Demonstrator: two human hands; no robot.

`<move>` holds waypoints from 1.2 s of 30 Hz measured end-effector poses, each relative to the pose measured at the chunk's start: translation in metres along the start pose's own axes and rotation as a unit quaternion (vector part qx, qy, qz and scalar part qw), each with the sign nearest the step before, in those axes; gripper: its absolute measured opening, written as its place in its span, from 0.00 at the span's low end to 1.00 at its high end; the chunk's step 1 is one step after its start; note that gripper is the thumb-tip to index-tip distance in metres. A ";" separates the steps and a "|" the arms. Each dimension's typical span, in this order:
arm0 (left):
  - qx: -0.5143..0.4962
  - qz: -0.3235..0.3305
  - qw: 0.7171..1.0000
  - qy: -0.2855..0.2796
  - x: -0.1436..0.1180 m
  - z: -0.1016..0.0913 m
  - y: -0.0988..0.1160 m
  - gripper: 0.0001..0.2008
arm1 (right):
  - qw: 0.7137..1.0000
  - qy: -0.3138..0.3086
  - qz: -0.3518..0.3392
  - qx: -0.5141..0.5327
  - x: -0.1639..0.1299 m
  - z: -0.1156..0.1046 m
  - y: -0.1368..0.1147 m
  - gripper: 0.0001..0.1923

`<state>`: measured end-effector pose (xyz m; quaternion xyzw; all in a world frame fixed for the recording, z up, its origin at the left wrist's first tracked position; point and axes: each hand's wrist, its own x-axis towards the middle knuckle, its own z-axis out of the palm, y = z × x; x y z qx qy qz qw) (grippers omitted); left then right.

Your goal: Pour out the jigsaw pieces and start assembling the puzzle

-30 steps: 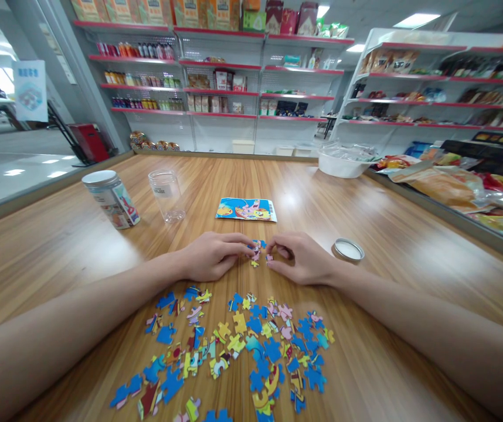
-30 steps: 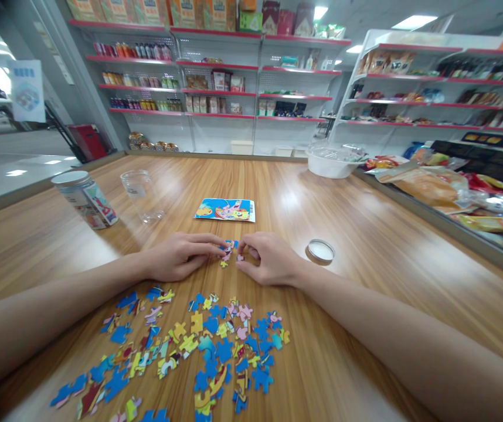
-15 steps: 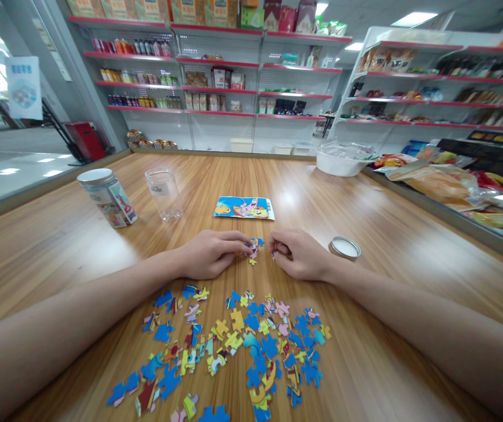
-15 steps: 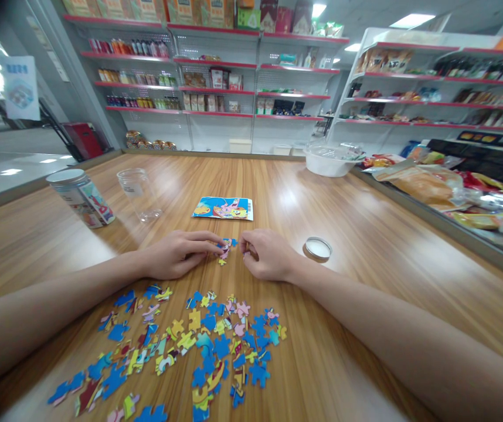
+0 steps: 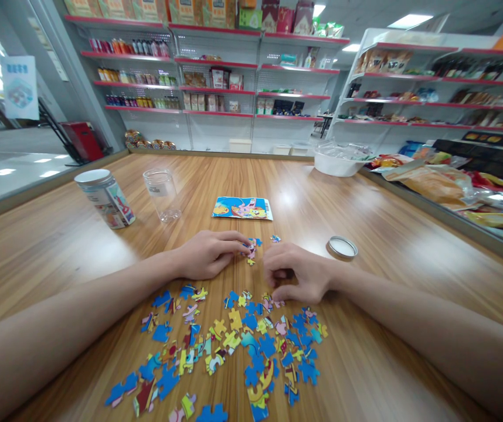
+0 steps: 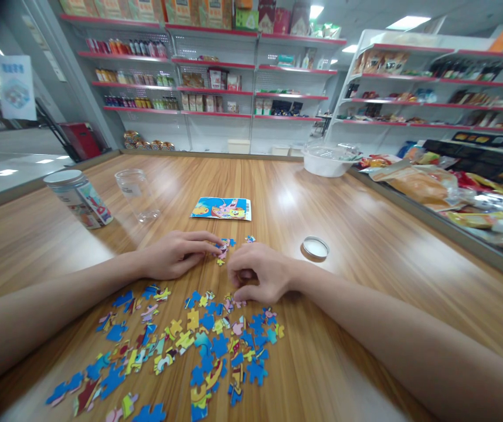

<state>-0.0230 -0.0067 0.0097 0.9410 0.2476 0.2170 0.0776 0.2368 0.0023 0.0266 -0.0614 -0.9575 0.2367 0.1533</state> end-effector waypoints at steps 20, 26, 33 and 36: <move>0.000 0.009 1.000 0.010 -0.001 0.000 0.000 0.19 | 0.990 0.110 0.018 -0.085 -0.004 0.001 0.008 0.07; -0.004 0.009 1.000 0.013 0.000 0.000 0.000 0.18 | 0.983 0.124 0.069 -0.113 -0.003 0.001 0.006 0.06; 0.000 0.015 1.000 0.014 0.000 0.000 0.000 0.21 | 0.981 0.143 0.084 -0.102 -0.003 0.001 0.007 0.09; 0.001 0.011 1.000 0.012 0.000 0.000 0.000 0.20 | 0.973 0.153 0.116 -0.126 -0.002 0.001 0.006 0.04</move>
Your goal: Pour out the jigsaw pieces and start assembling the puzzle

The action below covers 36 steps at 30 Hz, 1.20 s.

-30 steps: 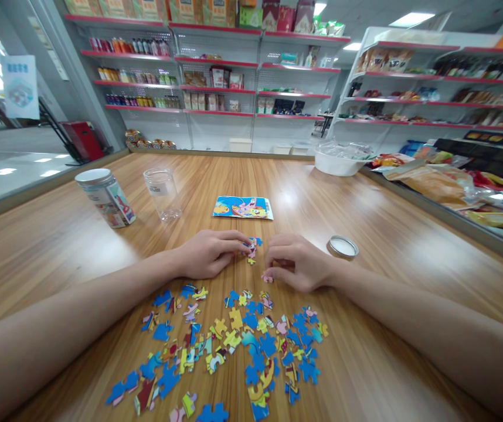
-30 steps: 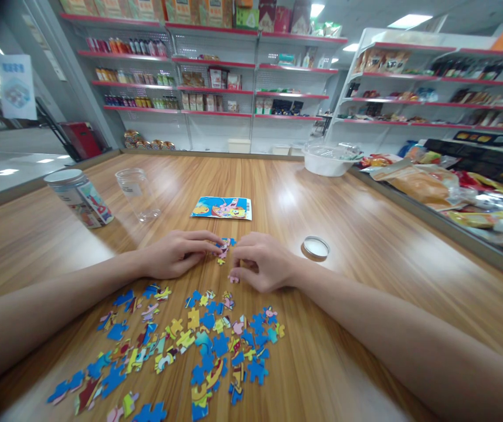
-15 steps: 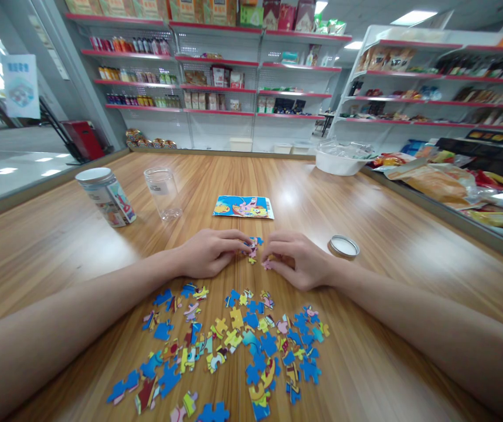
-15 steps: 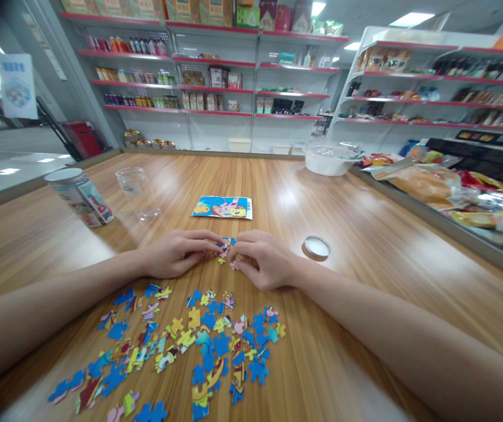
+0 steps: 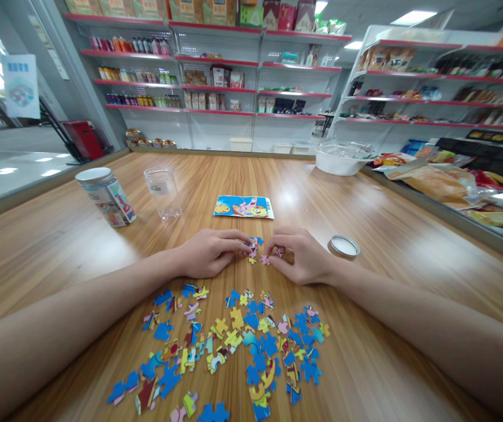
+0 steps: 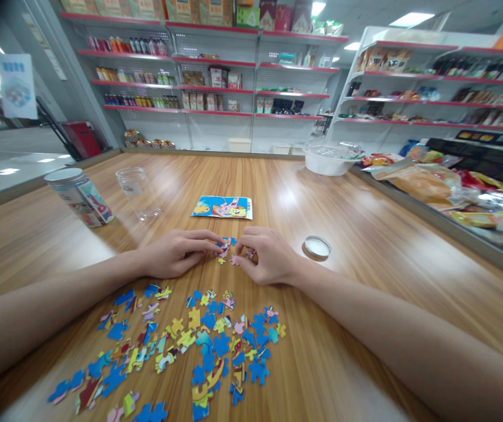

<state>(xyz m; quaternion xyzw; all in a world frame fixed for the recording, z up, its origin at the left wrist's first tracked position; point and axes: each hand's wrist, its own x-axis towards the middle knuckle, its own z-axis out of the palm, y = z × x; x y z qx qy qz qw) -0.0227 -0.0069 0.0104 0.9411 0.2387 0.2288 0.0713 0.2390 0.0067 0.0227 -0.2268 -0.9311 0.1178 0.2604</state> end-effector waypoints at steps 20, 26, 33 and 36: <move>-0.011 0.002 1.000 -0.003 0.000 -0.001 -0.001 0.22 | 0.994 -0.017 0.109 -0.003 0.004 0.007 0.004 0.03; -0.016 0.007 1.000 0.002 0.000 -0.001 -0.001 0.22 | 0.997 0.009 0.077 -0.012 0.003 0.007 0.003 0.04; -0.016 0.007 1.000 0.000 0.000 -0.001 -0.001 0.22 | 0.993 0.012 0.111 -0.040 0.003 0.006 0.002 0.08; -0.018 0.008 1.000 0.000 0.000 0.000 -0.002 0.22 | 0.994 0.010 0.102 -0.027 0.003 0.006 0.003 0.06</move>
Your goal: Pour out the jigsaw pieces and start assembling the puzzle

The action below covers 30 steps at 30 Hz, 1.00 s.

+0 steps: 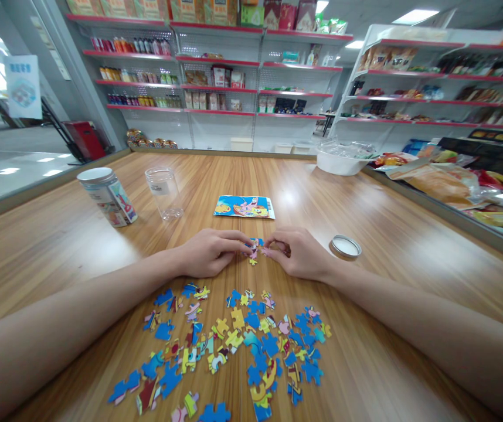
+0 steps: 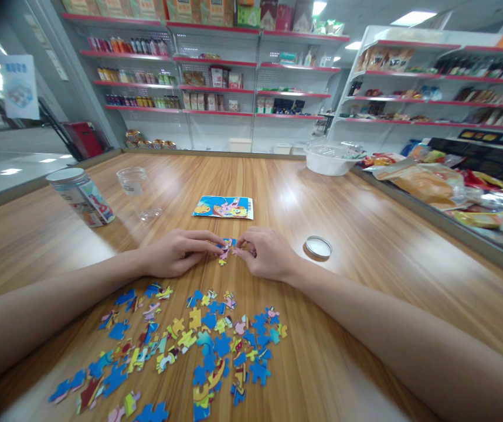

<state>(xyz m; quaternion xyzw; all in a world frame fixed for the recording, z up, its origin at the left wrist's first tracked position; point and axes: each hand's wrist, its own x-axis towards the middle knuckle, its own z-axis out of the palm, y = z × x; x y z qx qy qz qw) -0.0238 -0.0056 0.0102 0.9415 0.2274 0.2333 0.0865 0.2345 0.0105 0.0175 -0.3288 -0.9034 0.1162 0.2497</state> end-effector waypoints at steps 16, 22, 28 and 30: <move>-0.001 -0.002 1.000 -0.001 0.000 0.000 0.000 0.22 | 0.999 -0.011 0.032 0.003 0.000 0.000 -0.004 0.05; -0.001 -0.001 1.000 -0.004 0.000 0.000 -0.001 0.22 | 0.998 -0.023 0.051 0.017 0.001 -0.002 -0.006 0.04; -0.001 -0.010 1.000 -0.007 -0.001 0.001 -0.001 0.23 | 0.995 -0.079 0.029 0.054 0.001 -0.007 -0.004 0.02; -0.001 -0.012 1.000 -0.008 -0.001 0.000 -0.001 0.22 | 0.989 -0.124 0.011 0.075 0.002 -0.011 -0.002 0.03</move>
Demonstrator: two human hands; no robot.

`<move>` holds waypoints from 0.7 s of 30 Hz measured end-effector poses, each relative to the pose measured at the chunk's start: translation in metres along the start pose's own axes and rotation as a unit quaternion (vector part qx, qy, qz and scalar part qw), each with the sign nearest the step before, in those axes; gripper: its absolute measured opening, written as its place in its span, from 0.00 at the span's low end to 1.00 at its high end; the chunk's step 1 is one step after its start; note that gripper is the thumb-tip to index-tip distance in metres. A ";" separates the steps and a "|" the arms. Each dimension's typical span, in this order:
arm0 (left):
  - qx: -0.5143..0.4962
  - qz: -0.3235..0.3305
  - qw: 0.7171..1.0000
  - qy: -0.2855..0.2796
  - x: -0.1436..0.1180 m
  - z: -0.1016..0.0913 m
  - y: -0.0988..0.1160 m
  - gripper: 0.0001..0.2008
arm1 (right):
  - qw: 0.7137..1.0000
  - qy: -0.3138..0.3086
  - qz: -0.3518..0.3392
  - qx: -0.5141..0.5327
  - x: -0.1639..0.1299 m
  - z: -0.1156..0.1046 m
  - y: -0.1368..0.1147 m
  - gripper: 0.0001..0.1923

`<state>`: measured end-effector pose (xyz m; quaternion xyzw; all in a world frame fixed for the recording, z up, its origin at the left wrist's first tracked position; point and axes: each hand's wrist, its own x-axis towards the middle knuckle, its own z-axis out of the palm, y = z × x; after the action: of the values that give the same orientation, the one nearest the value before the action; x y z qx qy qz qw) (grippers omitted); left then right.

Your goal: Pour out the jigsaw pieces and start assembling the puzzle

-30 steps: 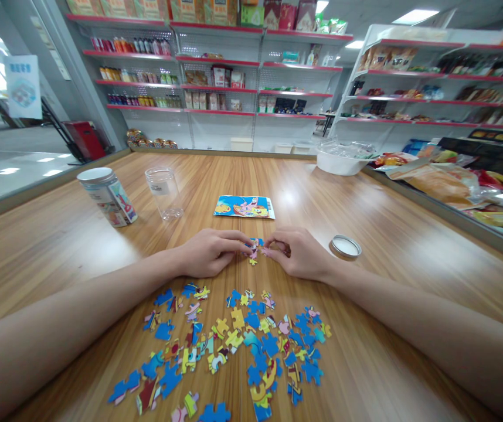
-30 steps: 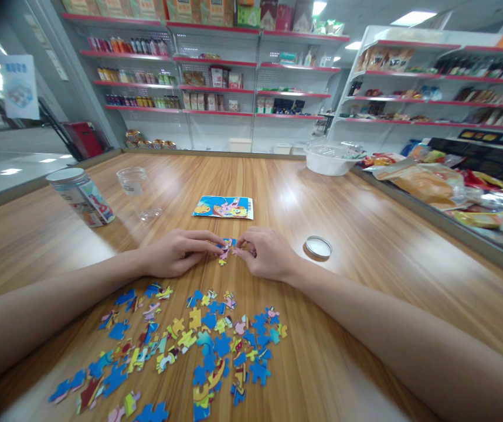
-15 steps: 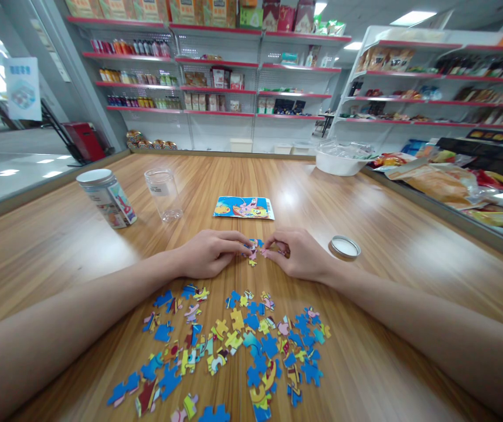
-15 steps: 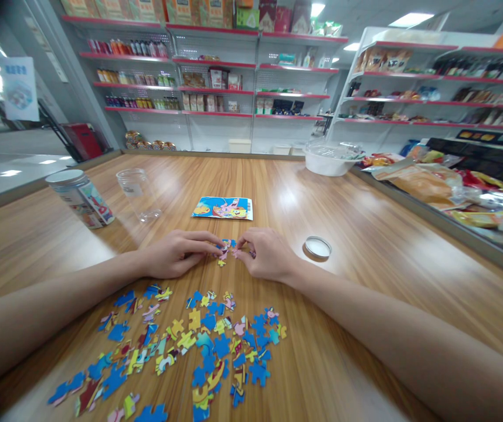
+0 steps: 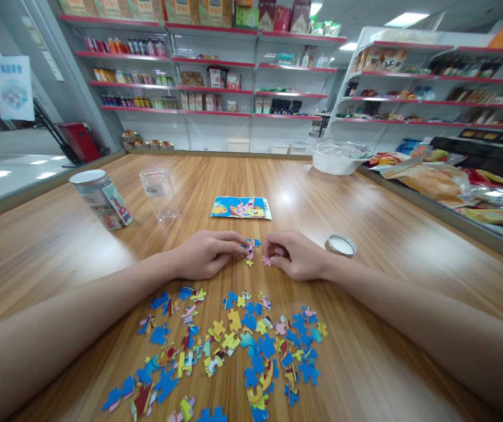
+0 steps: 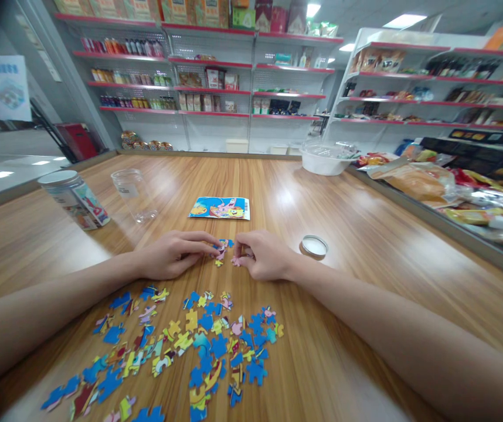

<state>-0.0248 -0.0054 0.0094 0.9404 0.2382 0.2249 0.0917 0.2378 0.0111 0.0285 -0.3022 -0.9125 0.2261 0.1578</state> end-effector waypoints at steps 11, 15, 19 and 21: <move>-0.014 0.010 1.000 0.002 0.002 -0.002 0.002 0.22 | 0.959 -0.262 -0.014 0.109 0.001 -0.037 0.003 0.14; -0.011 0.007 1.000 0.002 0.002 -0.002 0.002 0.21 | 0.947 -0.305 0.004 0.096 0.000 -0.041 -0.002 0.23; -0.012 0.006 1.000 0.004 0.002 -0.002 0.002 0.22 | 0.960 -0.271 0.058 0.034 0.000 -0.036 -0.014 0.23; -0.013 0.006 1.000 0.005 0.002 -0.001 0.002 0.22 | 0.965 -0.250 0.076 -0.007 0.000 -0.033 -0.022 0.26</move>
<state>-0.0233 -0.0066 0.0119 0.9394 0.2301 0.2331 0.1009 0.2417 0.0061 0.0677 -0.3059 -0.8986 0.2997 -0.0955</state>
